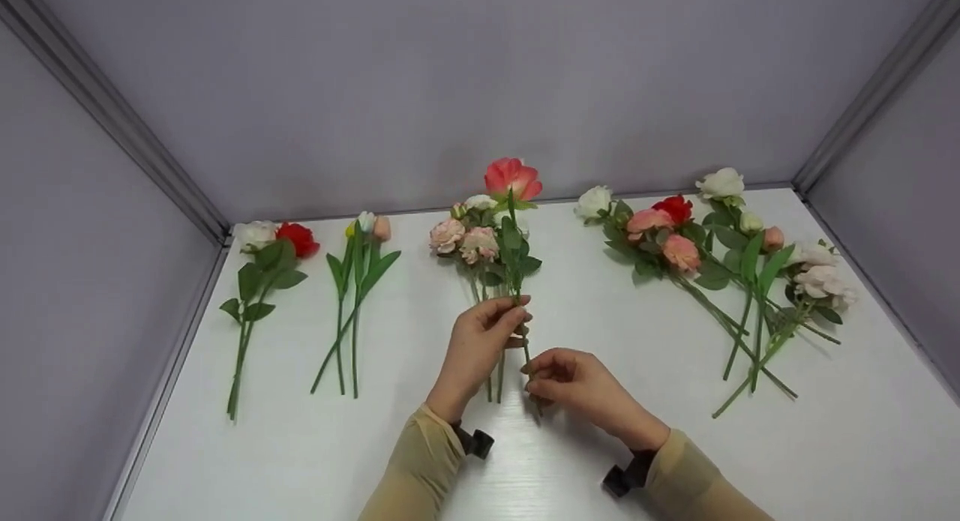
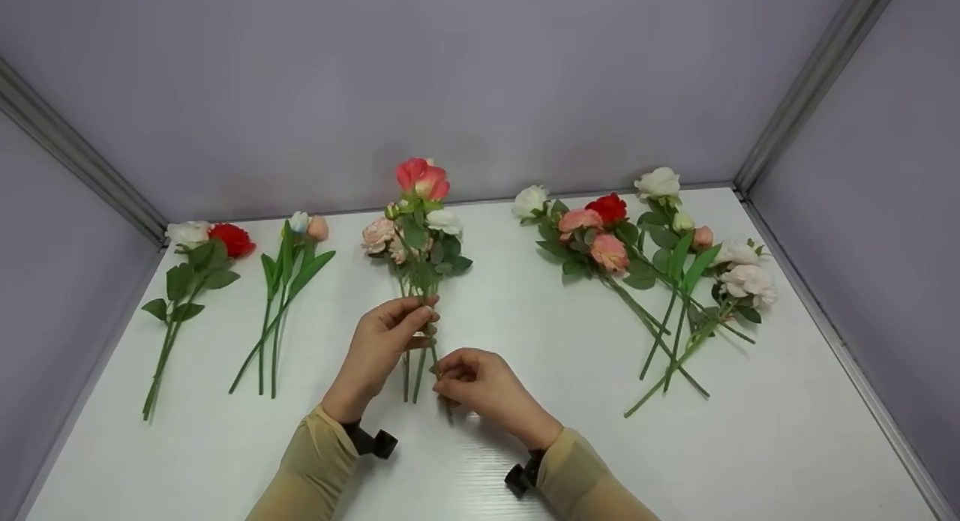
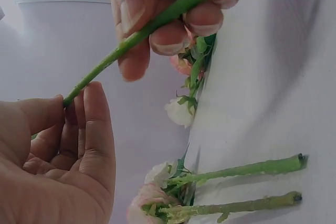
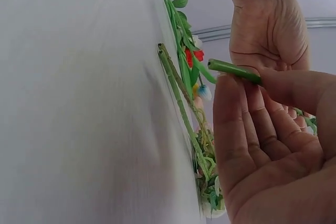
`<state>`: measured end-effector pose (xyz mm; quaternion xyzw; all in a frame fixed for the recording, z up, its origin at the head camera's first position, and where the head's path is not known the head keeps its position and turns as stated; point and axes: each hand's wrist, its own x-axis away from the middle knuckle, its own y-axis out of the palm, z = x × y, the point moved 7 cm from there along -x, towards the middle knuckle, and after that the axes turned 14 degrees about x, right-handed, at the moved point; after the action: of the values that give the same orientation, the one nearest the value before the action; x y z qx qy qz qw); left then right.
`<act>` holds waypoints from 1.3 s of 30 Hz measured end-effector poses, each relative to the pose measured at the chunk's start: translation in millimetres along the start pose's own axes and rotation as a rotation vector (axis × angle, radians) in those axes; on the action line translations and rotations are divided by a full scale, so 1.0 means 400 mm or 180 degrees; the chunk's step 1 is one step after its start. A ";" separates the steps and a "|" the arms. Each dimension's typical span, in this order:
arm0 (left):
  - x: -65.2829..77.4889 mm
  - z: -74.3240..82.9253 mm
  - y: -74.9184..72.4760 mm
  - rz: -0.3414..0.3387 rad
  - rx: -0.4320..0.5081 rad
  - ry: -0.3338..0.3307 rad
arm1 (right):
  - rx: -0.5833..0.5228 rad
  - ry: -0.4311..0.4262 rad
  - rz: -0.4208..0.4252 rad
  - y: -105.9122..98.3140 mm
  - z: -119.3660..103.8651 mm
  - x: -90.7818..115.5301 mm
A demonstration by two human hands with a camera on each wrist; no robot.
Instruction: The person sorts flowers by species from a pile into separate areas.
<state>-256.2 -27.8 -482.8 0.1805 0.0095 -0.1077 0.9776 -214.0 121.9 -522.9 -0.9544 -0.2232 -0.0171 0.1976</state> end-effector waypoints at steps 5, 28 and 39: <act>0.001 -0.004 0.005 -0.0052 0.0025 -0.0041 | 0.0084 -0.0003 0.0016 0.002 0.002 0.005; 0.001 -0.031 -0.003 0.0236 0.0159 -0.0307 | 0.0222 0.0045 0.0053 0.002 -0.008 0.011; 0.010 -0.015 -0.027 0.0051 0.0069 -0.0420 | 0.0319 0.0014 0.0063 0.017 -0.001 -0.001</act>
<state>-254.4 -36.3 -492.4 0.1836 -0.0577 -0.1117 0.9749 -211.3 116.1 -525.1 -0.9454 -0.2138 -0.0060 0.2458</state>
